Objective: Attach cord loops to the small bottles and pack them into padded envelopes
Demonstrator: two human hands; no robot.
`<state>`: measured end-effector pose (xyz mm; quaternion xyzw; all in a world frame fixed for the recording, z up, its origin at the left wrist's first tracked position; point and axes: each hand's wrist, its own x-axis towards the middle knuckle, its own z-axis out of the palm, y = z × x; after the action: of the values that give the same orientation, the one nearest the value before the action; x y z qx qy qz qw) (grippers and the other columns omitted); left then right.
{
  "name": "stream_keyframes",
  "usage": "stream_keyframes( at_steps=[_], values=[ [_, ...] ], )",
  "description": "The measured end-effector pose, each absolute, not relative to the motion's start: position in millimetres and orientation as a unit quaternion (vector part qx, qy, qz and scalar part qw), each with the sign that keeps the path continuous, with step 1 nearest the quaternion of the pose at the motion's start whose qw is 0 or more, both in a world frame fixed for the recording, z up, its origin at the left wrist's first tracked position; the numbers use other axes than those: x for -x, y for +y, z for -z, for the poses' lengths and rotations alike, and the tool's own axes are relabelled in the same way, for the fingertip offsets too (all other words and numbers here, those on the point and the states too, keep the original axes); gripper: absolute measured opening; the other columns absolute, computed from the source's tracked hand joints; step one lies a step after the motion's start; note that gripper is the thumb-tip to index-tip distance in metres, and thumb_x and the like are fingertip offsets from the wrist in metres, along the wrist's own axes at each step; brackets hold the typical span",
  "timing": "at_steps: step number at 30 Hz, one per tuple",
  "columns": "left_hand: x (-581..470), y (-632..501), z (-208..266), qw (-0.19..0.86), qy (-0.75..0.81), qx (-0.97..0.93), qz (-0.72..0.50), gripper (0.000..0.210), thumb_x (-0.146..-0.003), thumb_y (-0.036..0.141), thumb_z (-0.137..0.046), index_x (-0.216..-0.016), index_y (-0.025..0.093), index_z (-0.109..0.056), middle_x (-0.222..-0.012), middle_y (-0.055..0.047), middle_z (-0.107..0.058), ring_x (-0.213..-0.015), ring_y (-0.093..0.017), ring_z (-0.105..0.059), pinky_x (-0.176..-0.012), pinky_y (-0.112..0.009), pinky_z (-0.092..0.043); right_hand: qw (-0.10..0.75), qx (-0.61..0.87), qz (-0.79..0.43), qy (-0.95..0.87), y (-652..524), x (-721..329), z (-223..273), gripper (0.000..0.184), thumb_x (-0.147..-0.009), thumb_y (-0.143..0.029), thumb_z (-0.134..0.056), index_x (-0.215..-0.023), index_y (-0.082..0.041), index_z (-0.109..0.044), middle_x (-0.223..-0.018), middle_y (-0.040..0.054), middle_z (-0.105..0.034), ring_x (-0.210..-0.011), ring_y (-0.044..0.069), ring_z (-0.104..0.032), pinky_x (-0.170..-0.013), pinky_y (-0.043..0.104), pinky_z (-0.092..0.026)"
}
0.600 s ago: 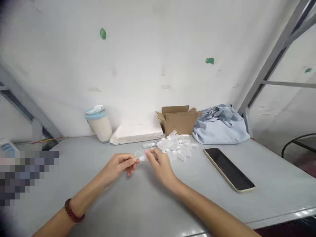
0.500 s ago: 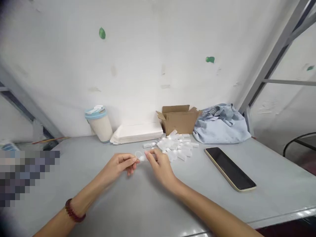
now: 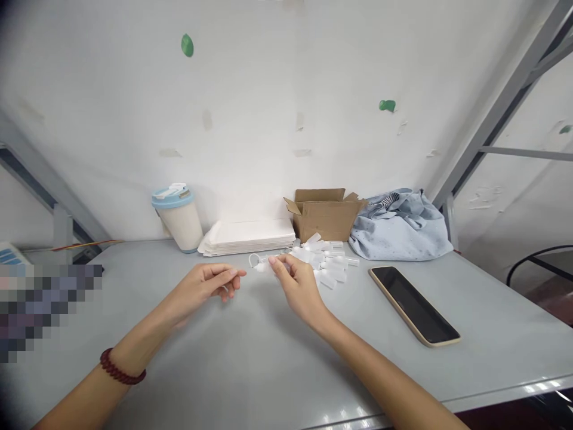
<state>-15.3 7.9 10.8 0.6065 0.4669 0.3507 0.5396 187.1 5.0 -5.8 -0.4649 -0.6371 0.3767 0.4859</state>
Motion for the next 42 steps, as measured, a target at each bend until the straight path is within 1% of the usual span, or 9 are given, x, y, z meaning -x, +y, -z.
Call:
stream_keyframes(
  at_steps=[7, 14, 19, 24, 29, 33, 37, 39, 42],
  values=[
    [8.5, 4.1, -14.9, 0.509, 0.466, -0.629, -0.358, 0.024, -0.079, 0.040, -0.059, -0.075, 0.017, -0.066, -0.071, -0.001, -0.061, -0.062, -0.011, -0.053, -0.059, -0.024, -0.043, 0.465, 0.455, -0.391, -0.651, 4.0, -184.1, 9.4, 0.039, -0.087, -0.051, -0.045, -0.070, -0.017, -0.052, -0.057, -0.0051, -0.035, -0.053, 0.009, -0.031, -0.049, 0.023, -0.025],
    [7.7, 1.8, -14.4, 0.484, 0.468, -0.650, -0.352, 0.021, -0.077, 0.036, -0.059, -0.072, 0.016, -0.065, -0.065, 0.000, -0.060, -0.060, -0.012, -0.052, -0.057, -0.024, -0.043, 0.455, 0.442, -0.435, -0.639, 5.4, -181.6, 14.4, 0.041, -0.086, -0.053, -0.046, -0.063, -0.018, -0.044, -0.054, -0.0064, -0.031, -0.049, 0.008, -0.028, -0.046, 0.023, -0.023],
    [5.4, -0.7, -12.9, 0.456, 0.472, -0.677, -0.333, 0.017, -0.076, 0.031, -0.057, -0.072, 0.017, -0.066, -0.063, 0.000, -0.059, -0.061, -0.012, -0.051, -0.058, -0.024, -0.041, 0.442, 0.427, -0.525, -0.589, 9.4, -180.7, 18.8, 0.042, -0.083, -0.059, -0.046, -0.070, -0.018, -0.047, -0.052, -0.0092, -0.021, -0.045, 0.006, -0.019, -0.042, 0.022, -0.018],
    [4.3, -0.6, -13.5, 0.442, 0.484, -0.681, -0.327, 0.017, -0.075, 0.030, -0.057, -0.070, 0.017, -0.066, -0.062, 0.001, -0.057, -0.061, -0.012, -0.051, -0.058, -0.024, -0.040, 0.430, 0.421, -0.539, -0.589, 11.4, -181.7, 17.8, 0.044, -0.082, -0.059, -0.047, -0.069, -0.017, -0.048, -0.052, -0.0093, -0.021, -0.044, 0.006, -0.019, -0.042, 0.022, -0.017],
    [9.1, 1.7, -13.4, 0.454, 0.480, -0.680, -0.319, 0.024, -0.078, 0.037, -0.055, -0.073, 0.017, -0.065, -0.068, -0.001, -0.062, -0.064, -0.013, -0.054, -0.058, -0.024, -0.041, 0.440, 0.422, -0.461, -0.644, 11.5, -183.3, 17.8, 0.041, -0.085, -0.055, -0.045, -0.071, -0.017, -0.050, -0.054, -0.0065, -0.035, -0.048, 0.007, -0.031, -0.045, 0.022, -0.026],
    [10.0, 2.3, -15.6, 0.445, 0.491, -0.679, -0.316, 0.025, -0.078, 0.039, -0.055, -0.070, 0.017, -0.064, -0.065, -0.001, -0.061, -0.061, -0.014, -0.054, -0.059, -0.025, -0.042, 0.431, 0.418, -0.441, -0.667, 9.5, -182.1, 20.2, 0.039, -0.088, -0.052, -0.043, -0.071, -0.018, -0.049, -0.056, -0.0060, -0.037, -0.049, 0.008, -0.033, -0.049, 0.023, -0.030],
    [14.7, 5.5, -21.4, 0.439, 0.497, -0.680, -0.313, 0.024, -0.076, 0.039, -0.056, -0.070, 0.018, -0.064, -0.064, -0.001, -0.061, -0.060, -0.014, -0.054, -0.058, -0.025, -0.042, 0.413, 0.435, -0.423, -0.679, 12.3, -183.7, 21.0, 0.034, -0.088, -0.049, -0.042, -0.083, -0.017, -0.054, -0.059, -0.0045, -0.046, -0.051, 0.009, -0.038, -0.049, 0.022, -0.032],
    [22.7, 9.6, -24.1, 0.432, 0.506, -0.673, -0.323, 0.024, -0.075, 0.040, -0.058, -0.069, 0.018, -0.064, -0.063, -0.001, -0.060, -0.060, -0.014, -0.053, -0.059, -0.025, -0.043, 0.432, 0.463, -0.372, -0.678, 17.5, -187.9, 20.4, 0.032, -0.089, -0.046, -0.041, -0.088, -0.018, -0.055, -0.066, -0.0020, -0.054, -0.057, 0.011, -0.046, -0.054, 0.023, -0.035],
    [40.4, 18.2, -25.3, 0.423, 0.526, -0.652, -0.346, 0.025, -0.074, 0.042, -0.059, -0.067, 0.017, -0.063, -0.063, -0.001, -0.058, -0.061, -0.014, -0.052, -0.061, -0.026, -0.043, 0.457, 0.503, -0.273, -0.681, 28.6, -197.8, 20.7, 0.025, -0.089, -0.040, -0.042, -0.087, -0.018, -0.055, -0.082, 0.0027, -0.062, -0.073, 0.014, -0.054, -0.061, 0.025, -0.038]
  ],
)
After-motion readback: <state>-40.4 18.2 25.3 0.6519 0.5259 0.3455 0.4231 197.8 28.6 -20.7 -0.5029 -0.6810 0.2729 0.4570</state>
